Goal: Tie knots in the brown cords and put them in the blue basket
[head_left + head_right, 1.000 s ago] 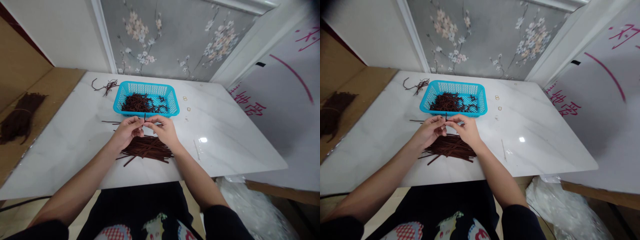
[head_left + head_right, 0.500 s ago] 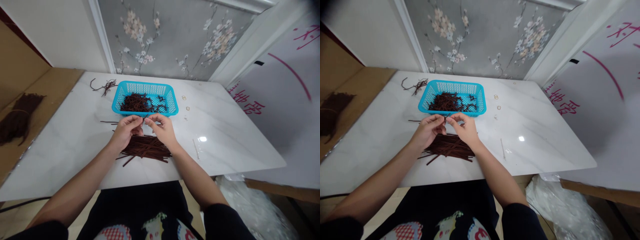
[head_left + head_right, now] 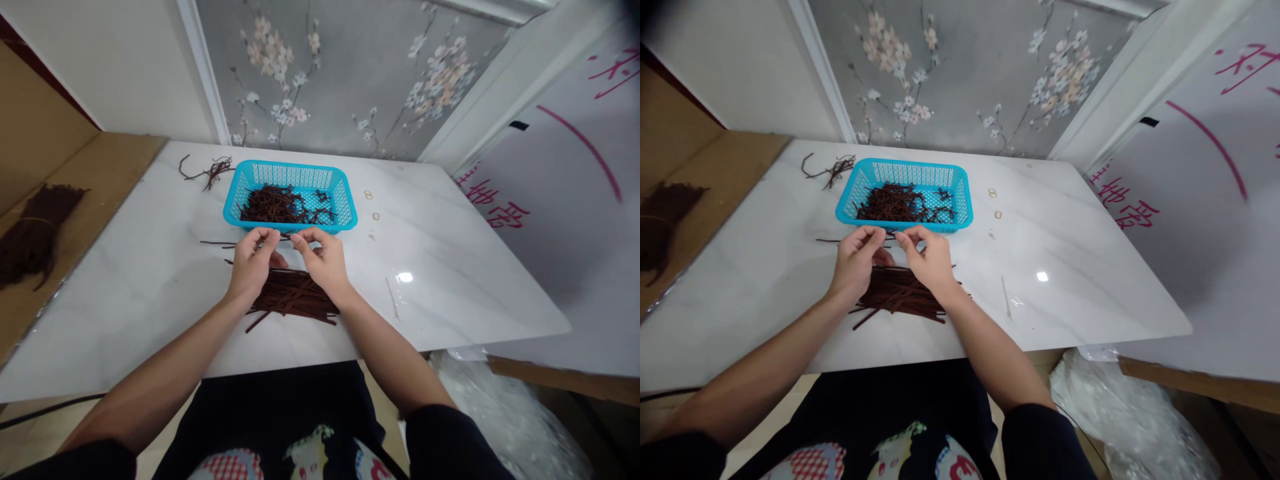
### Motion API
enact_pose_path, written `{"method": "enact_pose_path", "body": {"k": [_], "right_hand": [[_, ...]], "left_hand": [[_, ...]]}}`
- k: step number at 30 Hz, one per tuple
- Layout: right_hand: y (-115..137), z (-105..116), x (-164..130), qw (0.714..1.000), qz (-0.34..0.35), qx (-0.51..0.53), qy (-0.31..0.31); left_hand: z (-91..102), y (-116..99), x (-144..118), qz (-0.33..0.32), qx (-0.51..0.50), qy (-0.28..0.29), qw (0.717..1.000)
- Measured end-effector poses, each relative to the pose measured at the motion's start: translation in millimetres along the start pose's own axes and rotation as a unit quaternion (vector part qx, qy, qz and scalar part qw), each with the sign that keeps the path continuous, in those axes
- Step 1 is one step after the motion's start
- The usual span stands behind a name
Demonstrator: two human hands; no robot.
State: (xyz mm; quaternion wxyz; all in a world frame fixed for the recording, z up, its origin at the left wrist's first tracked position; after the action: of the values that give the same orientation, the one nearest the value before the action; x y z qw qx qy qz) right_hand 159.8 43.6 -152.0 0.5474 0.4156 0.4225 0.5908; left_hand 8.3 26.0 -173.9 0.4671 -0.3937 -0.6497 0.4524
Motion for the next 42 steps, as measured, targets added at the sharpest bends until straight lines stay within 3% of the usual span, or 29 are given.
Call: {"method": "enact_pose_path", "body": {"k": [9,15,18,22,24,27,34,42], "right_hand": [[-5.3,-13.2,1.0,0.989,-0.047,0.114,0.083],[-10.9,-14.3,5.5,0.964,-0.102,0.203,0.140],[-10.7,-12.5,6.4,0.954,-0.116,0.241,0.138],[-10.7,-10.3,6.9,0.951,-0.134,0.248,0.127],[-10.7,-10.7,6.9,0.952,-0.140,0.239,0.131],[-10.7,-11.7,7.3,0.952,-0.140,0.234,0.140],[-13.4,-9.2,11.4,0.954,-0.118,0.240,0.133],[-18.6,-15.0,12.2,0.904,-0.181,0.333,0.199]], "left_hand": [[-0.6,-2.6,-3.5,-0.019,0.039,-0.002,0.999],[-5.5,-11.1,-7.0,-0.048,0.094,0.097,0.990],[-4.9,-14.7,-6.9,-0.080,0.151,0.119,0.978],[-0.4,-20.0,-4.6,-0.161,0.219,0.088,0.958],[-2.2,-19.2,-4.2,-0.183,0.243,0.115,0.946],[-5.3,-15.5,-4.9,-0.186,0.283,0.163,0.927],[-8.9,-15.0,-8.4,-0.177,0.312,0.210,0.910],[-12.2,-22.1,-10.5,-0.213,0.296,0.251,0.897]]}}
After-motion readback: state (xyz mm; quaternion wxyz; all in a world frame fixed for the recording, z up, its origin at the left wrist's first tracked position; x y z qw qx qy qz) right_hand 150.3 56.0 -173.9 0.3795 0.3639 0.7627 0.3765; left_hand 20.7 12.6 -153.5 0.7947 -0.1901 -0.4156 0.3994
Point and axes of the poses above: each hand's wrist, its own x-axis towards the middle knuckle, its own z-axis out of the back of the hand, y = z × x, the point moved 5 cm from there along x, towards the middle knuckle, and after that the axes turned 15 degrees about -z, right-handed, at the moved point
